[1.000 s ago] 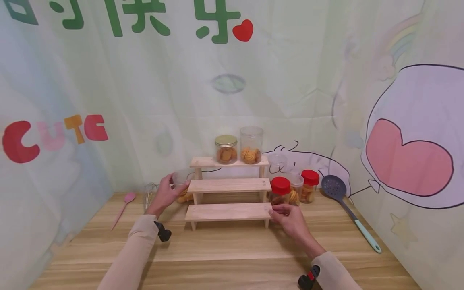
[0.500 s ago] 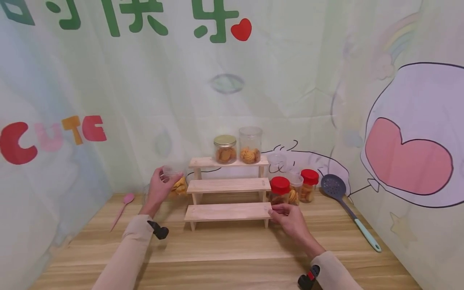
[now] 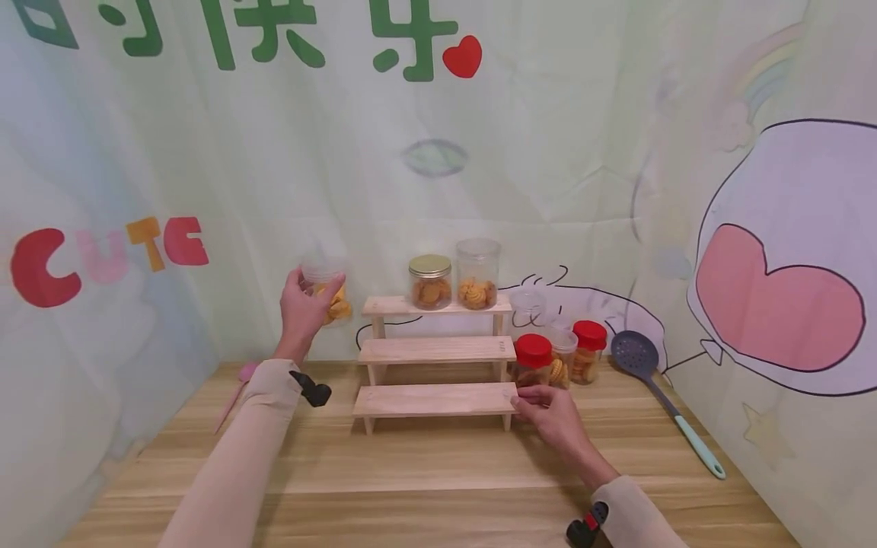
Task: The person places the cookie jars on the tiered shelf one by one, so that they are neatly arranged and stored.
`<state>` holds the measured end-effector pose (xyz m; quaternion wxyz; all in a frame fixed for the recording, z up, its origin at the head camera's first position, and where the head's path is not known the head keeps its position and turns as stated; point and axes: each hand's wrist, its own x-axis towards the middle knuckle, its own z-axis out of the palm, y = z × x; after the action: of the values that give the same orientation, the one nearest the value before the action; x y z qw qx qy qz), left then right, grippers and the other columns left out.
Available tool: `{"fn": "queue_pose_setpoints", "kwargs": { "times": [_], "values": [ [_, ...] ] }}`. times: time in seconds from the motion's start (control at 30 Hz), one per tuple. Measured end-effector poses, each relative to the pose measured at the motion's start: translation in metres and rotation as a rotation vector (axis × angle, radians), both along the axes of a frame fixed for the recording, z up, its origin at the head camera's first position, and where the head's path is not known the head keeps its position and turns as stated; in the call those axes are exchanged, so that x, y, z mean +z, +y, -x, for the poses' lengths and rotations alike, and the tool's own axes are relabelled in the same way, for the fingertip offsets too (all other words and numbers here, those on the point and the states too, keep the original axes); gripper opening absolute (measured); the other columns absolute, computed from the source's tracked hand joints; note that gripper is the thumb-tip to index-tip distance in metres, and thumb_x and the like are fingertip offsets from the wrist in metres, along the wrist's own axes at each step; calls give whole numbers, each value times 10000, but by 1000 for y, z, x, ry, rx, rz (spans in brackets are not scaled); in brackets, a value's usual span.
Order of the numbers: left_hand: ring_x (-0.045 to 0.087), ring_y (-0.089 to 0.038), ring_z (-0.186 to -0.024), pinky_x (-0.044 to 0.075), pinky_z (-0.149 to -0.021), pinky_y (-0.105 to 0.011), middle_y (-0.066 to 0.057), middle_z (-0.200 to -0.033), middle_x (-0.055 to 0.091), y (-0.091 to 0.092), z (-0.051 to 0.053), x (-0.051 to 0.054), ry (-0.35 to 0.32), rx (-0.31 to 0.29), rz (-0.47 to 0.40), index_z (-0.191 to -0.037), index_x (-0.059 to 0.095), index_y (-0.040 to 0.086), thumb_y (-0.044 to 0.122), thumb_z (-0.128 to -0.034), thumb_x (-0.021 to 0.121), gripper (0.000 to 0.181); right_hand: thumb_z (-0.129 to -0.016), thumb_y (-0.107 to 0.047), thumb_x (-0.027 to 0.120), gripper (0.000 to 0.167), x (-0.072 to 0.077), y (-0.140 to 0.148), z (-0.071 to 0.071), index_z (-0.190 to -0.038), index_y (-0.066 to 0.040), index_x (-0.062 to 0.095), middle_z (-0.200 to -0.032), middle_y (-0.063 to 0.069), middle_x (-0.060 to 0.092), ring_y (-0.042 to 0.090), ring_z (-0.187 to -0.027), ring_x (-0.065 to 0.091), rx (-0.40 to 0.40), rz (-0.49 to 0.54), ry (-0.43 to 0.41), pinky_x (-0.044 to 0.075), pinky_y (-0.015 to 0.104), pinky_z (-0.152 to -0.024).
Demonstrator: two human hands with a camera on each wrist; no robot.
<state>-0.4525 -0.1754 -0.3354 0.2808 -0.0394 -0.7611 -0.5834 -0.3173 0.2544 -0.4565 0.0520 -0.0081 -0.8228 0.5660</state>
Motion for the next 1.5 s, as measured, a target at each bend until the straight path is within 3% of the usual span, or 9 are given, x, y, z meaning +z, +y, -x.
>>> {"fn": "queue_pose_setpoints", "kwargs": {
  "times": [0.23,0.33,0.67,0.83,1.13,1.5],
  "values": [
    [518,-365,-1457,455,-1222,-537,-208,-1540,540,23,6,20,151,-15,-37,-1587,426,19,451,-937,849,887,-1010,-199,790,390,-1,2,-1,-1302,53,735,-1156,193,800,214,-901,792,5,3,5,663,307,-832],
    [516,-348,-1456,445,-1235,-530,-196,-1543,536,36,7,27,172,-40,-26,-1594,414,25,437,-944,846,883,-1008,-196,792,381,-1,3,-1,-1298,45,741,-1158,197,801,224,-904,799,-4,8,6,661,296,-828],
    [528,-349,-1473,447,-1247,-537,-178,-1544,561,79,2,36,157,-134,36,-1605,416,36,434,-969,821,851,-1008,-149,786,388,1,3,-4,-1287,110,718,-1158,230,798,138,-881,781,19,42,45,674,303,-816],
    [543,-324,-1472,457,-1249,-494,-164,-1537,570,92,5,34,132,-132,41,-1596,417,27,420,-969,828,847,-1010,-140,781,374,0,3,-2,-1283,108,722,-1139,211,804,130,-871,781,15,54,45,674,306,-818],
    [501,-340,-1508,423,-1276,-504,-160,-1575,535,96,7,24,53,-92,13,-1614,385,55,465,-979,805,865,-1010,-141,782,383,-6,-1,2,-1280,123,715,-1145,236,792,180,-893,778,21,33,47,678,350,-823],
    [478,-371,-1513,420,-1274,-527,-179,-1576,510,98,6,24,39,-82,65,-1619,359,50,498,-982,786,888,-1009,-153,784,350,-4,0,2,-1266,80,740,-1122,184,803,178,-890,775,-3,31,23,672,310,-819]
  ]
}}
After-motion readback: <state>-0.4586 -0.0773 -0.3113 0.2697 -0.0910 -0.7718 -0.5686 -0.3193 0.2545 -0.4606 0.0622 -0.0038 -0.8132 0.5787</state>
